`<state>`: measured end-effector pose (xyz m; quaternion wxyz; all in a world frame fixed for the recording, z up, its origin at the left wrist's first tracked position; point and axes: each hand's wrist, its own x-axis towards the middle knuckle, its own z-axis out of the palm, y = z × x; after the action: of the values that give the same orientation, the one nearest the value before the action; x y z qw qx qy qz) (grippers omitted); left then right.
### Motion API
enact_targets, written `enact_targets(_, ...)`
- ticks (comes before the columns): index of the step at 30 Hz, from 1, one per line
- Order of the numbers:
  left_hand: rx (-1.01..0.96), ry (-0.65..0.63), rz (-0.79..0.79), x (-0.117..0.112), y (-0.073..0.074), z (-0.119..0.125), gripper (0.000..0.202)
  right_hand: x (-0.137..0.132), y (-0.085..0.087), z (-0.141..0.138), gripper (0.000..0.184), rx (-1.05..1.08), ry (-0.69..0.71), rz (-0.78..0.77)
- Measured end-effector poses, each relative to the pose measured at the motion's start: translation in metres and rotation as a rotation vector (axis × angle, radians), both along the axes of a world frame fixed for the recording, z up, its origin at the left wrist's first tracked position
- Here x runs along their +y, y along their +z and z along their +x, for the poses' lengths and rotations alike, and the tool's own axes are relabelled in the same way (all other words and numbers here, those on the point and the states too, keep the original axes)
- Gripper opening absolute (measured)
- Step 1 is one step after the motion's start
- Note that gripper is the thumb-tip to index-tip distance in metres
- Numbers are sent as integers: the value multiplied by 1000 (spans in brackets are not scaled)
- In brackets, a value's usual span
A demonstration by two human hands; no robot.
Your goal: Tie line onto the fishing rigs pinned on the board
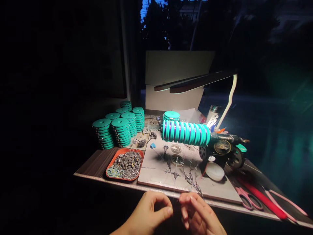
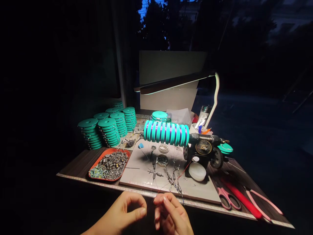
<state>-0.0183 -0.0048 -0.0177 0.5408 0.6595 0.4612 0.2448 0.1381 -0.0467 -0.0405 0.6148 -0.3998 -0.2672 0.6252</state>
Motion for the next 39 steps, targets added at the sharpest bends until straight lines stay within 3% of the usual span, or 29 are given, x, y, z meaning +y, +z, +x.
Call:
enact_targets(3, -13, 35, 2, 1, 3, 1, 25, 2, 3, 9, 26, -15, 46, 106)
enact_targets(5, -56, 18, -35, 2, 6, 1, 25, 5, 2, 14, 25, -153, 74, 201)
enact_targets(7, -123, -34, -99, 4, 9, 0, 23, 7, -1, 15, 21, -473, 63, 347)
enact_targets(11, -177, -107, -176, 7, 12, 1, 21, 10, -1, 13, 22, -1298, -72, 850)
enact_targets(13, -210, -169, -255, 8, 10, 2, 22, 12, 7, 17, 28, -1473, -62, 991)
enact_targets(16, -281, -244, -396, 12, 7, 5, 24, 19, 24, 34, 32, -1480, -17, 983)
enact_targets(20, -292, -196, -421, 18, 6, 3, 24, 35, 46, 68, 38, -1450, -201, 752)
enact_targets(24, -298, -167, -415, 17, 3, -2, 25, 42, 50, 85, 40, -1513, -385, 753)
enact_targets(28, -312, -117, -386, 8, -7, -2, 29, 30, 58, 78, 35, -1730, -431, 816)
enact_targets(31, -318, -29, -311, 2, -19, 4, 27, 30, 79, 45, 28, -1881, -487, 882)
enact_targets(32, -323, 3, -286, 1, -24, 7, 26, 36, 85, 27, 23, -1935, -364, 879)
enact_targets(33, -330, 27, -271, 0, -29, 10, 26, 45, 91, 8, 19, -2031, -95, 842)
enact_targets(34, -338, 42, -266, 0, -34, 12, 27, 57, 94, -13, 17, -2127, 283, 752)
enact_targets(36, -351, 55, -300, 1, -42, 15, 28, 85, 93, -52, 10, -2125, 489, 721)
enact_targets(39, -396, 81, -410, -1, -40, 13, 20, 121, 76, -94, 15, -2048, 617, 629)
